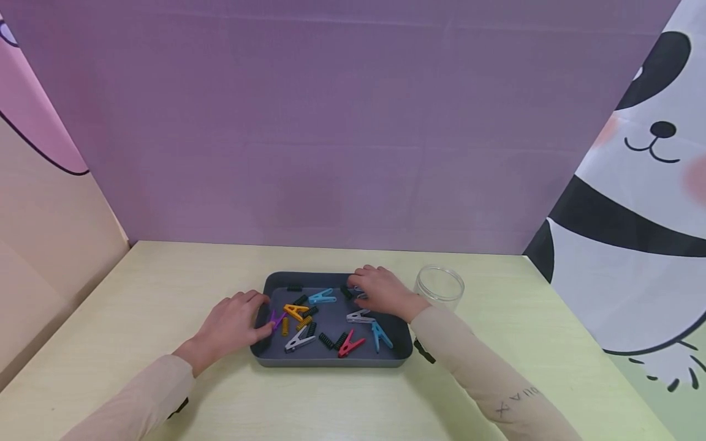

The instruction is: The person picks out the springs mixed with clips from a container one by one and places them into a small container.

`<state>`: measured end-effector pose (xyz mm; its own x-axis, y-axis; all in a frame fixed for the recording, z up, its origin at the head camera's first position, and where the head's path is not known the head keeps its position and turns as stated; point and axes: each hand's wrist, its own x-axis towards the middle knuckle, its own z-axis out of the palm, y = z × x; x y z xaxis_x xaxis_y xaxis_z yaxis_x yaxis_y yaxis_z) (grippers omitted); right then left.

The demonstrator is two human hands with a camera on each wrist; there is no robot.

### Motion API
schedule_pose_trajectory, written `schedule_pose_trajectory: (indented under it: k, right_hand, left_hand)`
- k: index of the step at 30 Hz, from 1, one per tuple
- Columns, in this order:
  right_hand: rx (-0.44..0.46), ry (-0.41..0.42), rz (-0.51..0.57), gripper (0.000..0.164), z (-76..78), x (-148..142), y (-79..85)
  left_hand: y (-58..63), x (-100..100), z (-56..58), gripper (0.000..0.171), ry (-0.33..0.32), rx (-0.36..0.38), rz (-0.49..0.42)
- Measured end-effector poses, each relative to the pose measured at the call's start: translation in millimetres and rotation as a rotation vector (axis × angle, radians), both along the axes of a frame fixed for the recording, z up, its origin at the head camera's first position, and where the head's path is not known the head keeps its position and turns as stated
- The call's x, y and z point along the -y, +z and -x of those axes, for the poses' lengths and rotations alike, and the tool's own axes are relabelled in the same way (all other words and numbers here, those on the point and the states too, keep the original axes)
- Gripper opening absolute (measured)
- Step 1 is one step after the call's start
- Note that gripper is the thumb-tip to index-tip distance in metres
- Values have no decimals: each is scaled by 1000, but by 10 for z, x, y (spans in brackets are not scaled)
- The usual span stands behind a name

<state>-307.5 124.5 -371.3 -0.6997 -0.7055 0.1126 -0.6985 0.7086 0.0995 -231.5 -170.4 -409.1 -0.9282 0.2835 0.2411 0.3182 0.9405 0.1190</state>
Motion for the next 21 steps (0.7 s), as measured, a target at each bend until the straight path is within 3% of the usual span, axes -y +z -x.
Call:
schedule_pose_trajectory:
  k: [21]
  right_hand:
    - [6,-66,-183,40,84,154,-54]
  left_hand:
    - [13,-3,-15,50,-5,-6,-7]
